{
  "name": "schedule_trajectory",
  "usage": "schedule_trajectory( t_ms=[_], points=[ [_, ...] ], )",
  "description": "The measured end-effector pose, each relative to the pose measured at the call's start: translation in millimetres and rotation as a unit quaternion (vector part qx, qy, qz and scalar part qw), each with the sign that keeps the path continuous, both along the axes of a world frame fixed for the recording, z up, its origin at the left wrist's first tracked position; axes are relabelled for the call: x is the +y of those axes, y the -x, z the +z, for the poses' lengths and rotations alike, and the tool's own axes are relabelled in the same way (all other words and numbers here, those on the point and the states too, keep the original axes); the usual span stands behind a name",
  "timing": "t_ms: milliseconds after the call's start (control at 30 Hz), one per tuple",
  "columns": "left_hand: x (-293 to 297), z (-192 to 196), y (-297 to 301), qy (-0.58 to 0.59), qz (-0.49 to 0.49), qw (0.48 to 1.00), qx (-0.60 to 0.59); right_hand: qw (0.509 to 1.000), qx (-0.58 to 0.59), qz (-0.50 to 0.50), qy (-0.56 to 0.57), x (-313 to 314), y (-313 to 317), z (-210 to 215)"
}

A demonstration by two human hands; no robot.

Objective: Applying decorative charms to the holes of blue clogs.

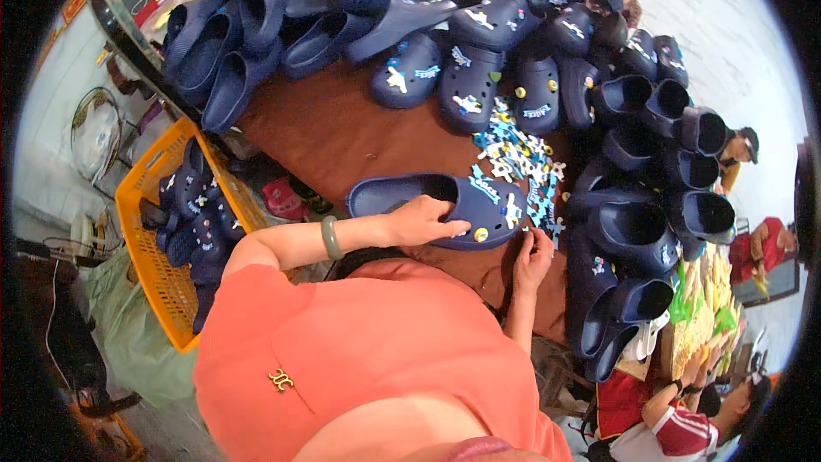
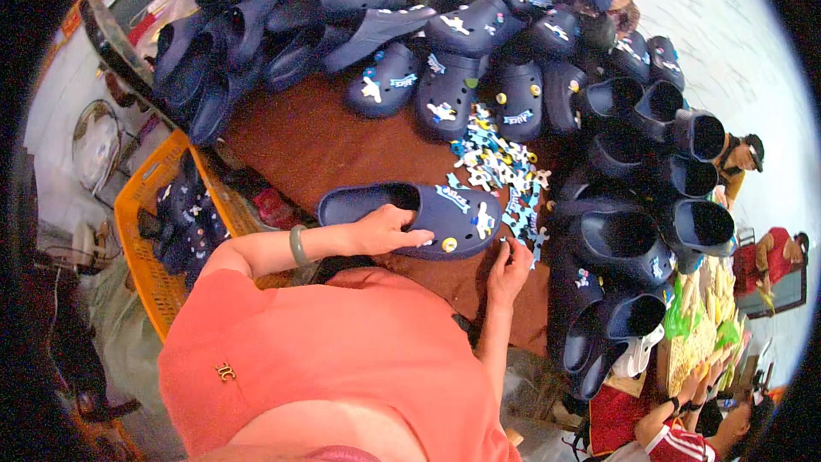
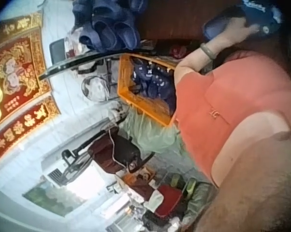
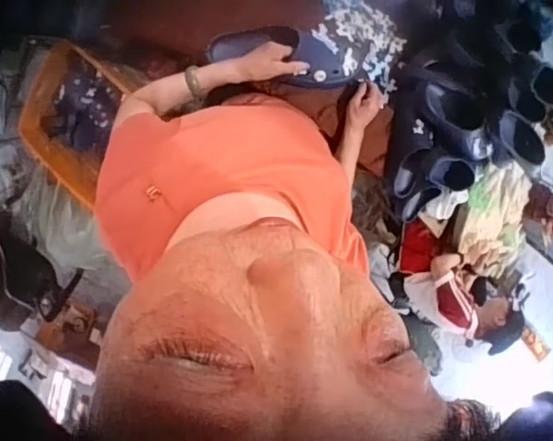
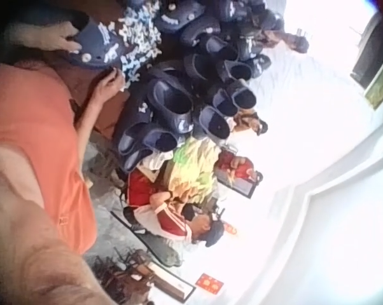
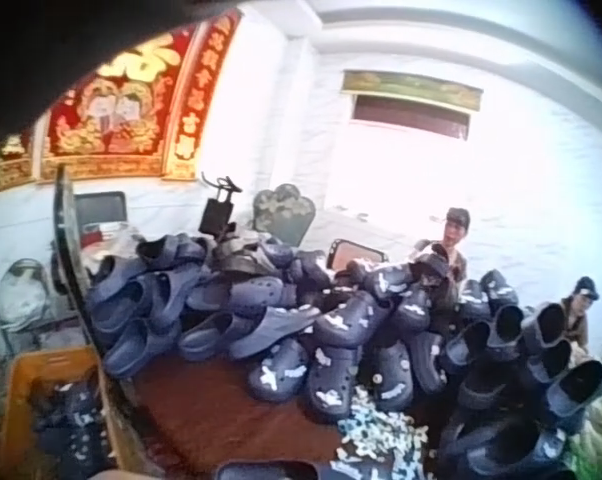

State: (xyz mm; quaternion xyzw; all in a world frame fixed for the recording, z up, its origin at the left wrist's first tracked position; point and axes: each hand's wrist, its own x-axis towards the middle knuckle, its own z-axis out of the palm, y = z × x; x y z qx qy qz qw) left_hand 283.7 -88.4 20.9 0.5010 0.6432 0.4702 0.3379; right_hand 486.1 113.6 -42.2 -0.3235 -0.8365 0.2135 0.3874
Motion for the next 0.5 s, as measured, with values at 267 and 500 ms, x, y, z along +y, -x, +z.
schedule_trajectory(
  t_ms=[267, 500],
  points=[
    [-24.1, -8.1, -8.2, -0.026, -0.121, 0.949, 0.289, 1.000, 0.031, -0.001, 0.004, 3.9, -6.1, -13.1],
    [-41.8, -15.5, 27.8, -0.040, -0.031, 0.964, 0.263, 1.000, -0.005, 0.030, 0.009, 1.0, -4.2, -11.6]
  ],
)
